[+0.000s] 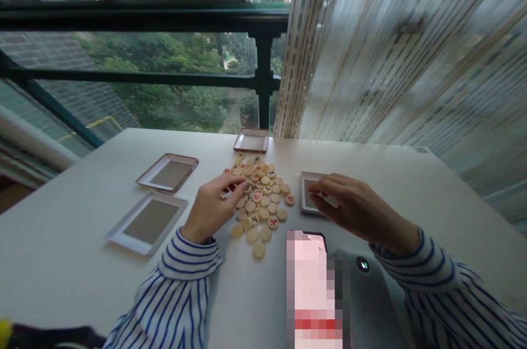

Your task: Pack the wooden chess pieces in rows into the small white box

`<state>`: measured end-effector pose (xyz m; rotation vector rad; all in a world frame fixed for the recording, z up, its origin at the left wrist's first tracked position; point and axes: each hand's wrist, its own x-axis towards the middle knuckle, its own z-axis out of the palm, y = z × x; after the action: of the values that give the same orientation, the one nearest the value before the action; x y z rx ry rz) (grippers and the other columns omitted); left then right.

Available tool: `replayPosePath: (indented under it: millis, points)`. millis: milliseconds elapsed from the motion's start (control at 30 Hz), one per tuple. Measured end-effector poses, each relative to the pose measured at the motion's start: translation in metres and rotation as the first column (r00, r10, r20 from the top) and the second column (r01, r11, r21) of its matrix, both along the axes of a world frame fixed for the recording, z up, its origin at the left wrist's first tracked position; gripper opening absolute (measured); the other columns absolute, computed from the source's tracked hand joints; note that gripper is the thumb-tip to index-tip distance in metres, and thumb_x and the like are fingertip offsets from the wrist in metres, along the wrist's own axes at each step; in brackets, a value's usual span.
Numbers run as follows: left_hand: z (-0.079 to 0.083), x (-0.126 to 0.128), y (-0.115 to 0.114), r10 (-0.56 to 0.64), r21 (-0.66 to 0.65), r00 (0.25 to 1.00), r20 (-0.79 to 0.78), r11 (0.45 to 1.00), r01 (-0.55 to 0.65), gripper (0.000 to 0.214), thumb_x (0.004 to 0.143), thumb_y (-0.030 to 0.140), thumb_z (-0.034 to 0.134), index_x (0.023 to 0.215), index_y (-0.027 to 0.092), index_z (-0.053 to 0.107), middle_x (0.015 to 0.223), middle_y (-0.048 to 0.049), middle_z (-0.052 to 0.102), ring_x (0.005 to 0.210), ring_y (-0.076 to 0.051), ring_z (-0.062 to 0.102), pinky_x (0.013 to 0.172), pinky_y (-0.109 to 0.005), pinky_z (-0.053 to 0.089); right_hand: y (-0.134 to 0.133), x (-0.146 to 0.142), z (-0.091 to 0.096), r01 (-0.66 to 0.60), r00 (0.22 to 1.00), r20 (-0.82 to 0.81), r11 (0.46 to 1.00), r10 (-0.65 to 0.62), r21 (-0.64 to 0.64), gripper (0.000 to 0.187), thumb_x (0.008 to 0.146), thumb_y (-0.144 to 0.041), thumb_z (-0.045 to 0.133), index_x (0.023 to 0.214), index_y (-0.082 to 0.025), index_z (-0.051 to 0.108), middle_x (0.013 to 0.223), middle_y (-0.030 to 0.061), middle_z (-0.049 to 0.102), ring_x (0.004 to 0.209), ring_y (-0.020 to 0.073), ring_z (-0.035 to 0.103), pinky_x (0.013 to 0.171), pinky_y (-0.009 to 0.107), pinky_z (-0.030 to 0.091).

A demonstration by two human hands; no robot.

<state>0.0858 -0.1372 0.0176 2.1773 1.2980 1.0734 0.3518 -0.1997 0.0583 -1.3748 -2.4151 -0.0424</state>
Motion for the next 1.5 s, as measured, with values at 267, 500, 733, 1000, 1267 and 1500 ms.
replayPosePath:
  millis: [267, 500, 733, 1000, 1267, 1500]
  points:
    - [-0.017, -0.023, -0.009, -0.313, 0.027, 0.935, -0.168, 0.947, 0.321, 0.022, 0.081, 0.027, 0.056, 0.1, 0.019, 0.063, 0.098, -0.0064, 0.067, 0.094, -0.017, 0.059, 0.087, -0.032, 0.047, 0.011, -0.031, -0.004, -0.135, 0.985, 0.086, 0.98, 0.149, -0.149, 0.017, 0.087, -0.021, 0.045, 0.097, -0.016, 0.058, 0.086, 0.0068, 0.062, 0.081, 0.0163, 0.055, 0.07, 0.028, 0.039]
    - [-0.029, -0.025, -0.014, -0.34, 0.078, 0.889, -0.307, 0.922, 0.379, 0.023, 0.079, 0.029, 0.058, 0.099, 0.018, 0.063, 0.097, -0.0071, 0.066, 0.093, -0.019, 0.058, 0.087, -0.039, 0.045, 0.013, -0.043, -0.017, -0.224, 0.966, 0.084, 0.953, 0.245, -0.202, 0.016, 0.087, -0.02, 0.045, 0.096, -0.017, 0.057, 0.085, 0.0066, 0.062, 0.083, 0.0164, 0.055, 0.071, 0.029, 0.039]
    - [-0.03, -0.019, -0.018, -0.286, 0.063, 0.869, -0.404, 0.939, 0.338, 0.026, 0.079, 0.032, 0.057, 0.099, 0.017, 0.064, 0.094, -0.0085, 0.065, 0.087, -0.021, 0.058, 0.081, -0.04, 0.047, 0.014, -0.042, -0.021, -0.216, 0.967, 0.089, 0.95, 0.24, -0.224, 0.017, 0.087, -0.019, 0.044, 0.097, -0.018, 0.058, 0.085, 0.006, 0.062, 0.082, 0.0166, 0.055, 0.071, 0.03, 0.039]
    - [-0.033, -0.019, -0.017, -0.262, 0.042, 0.856, -0.446, 0.949, 0.312, 0.029, 0.08, 0.034, 0.056, 0.102, 0.017, 0.063, 0.091, -0.0082, 0.062, 0.086, -0.021, 0.054, 0.077, -0.039, 0.046, 0.013, -0.042, -0.019, -0.203, 0.969, 0.088, 0.949, 0.23, -0.242, 0.018, 0.088, -0.021, 0.043, 0.098, -0.018, 0.057, 0.088, 0.0073, 0.062, 0.085, 0.0172, 0.055, 0.073, 0.031, 0.04]
    - [-0.034, -0.017, -0.019, -0.253, 0.014, 0.838, -0.483, 0.955, 0.297, 0.025, 0.08, 0.034, 0.056, 0.098, 0.019, 0.064, 0.084, -0.0069, 0.059, 0.08, -0.02, 0.052, 0.072, -0.036, 0.045, 0.014, -0.043, -0.02, -0.212, 0.97, 0.073, 0.952, 0.233, -0.219, 0.017, 0.088, -0.021, 0.043, 0.096, -0.018, 0.058, 0.085, 0.0067, 0.062, 0.081, 0.016, 0.055, 0.069, 0.029, 0.039]
    - [-0.032, -0.015, -0.02, -0.255, -0.004, 0.835, -0.487, 0.957, 0.29, 0.022, 0.079, 0.031, 0.056, 0.095, 0.018, 0.065, 0.084, -0.0067, 0.059, 0.079, -0.02, 0.052, 0.071, -0.036, 0.045, 0.014, -0.045, -0.024, -0.204, 0.969, 0.094, 0.953, 0.23, -0.224, 0.018, 0.09, -0.024, 0.041, 0.094, -0.018, 0.057, 0.084, 0.006, 0.062, 0.077, 0.0153, 0.054, 0.066, 0.028, 0.037]
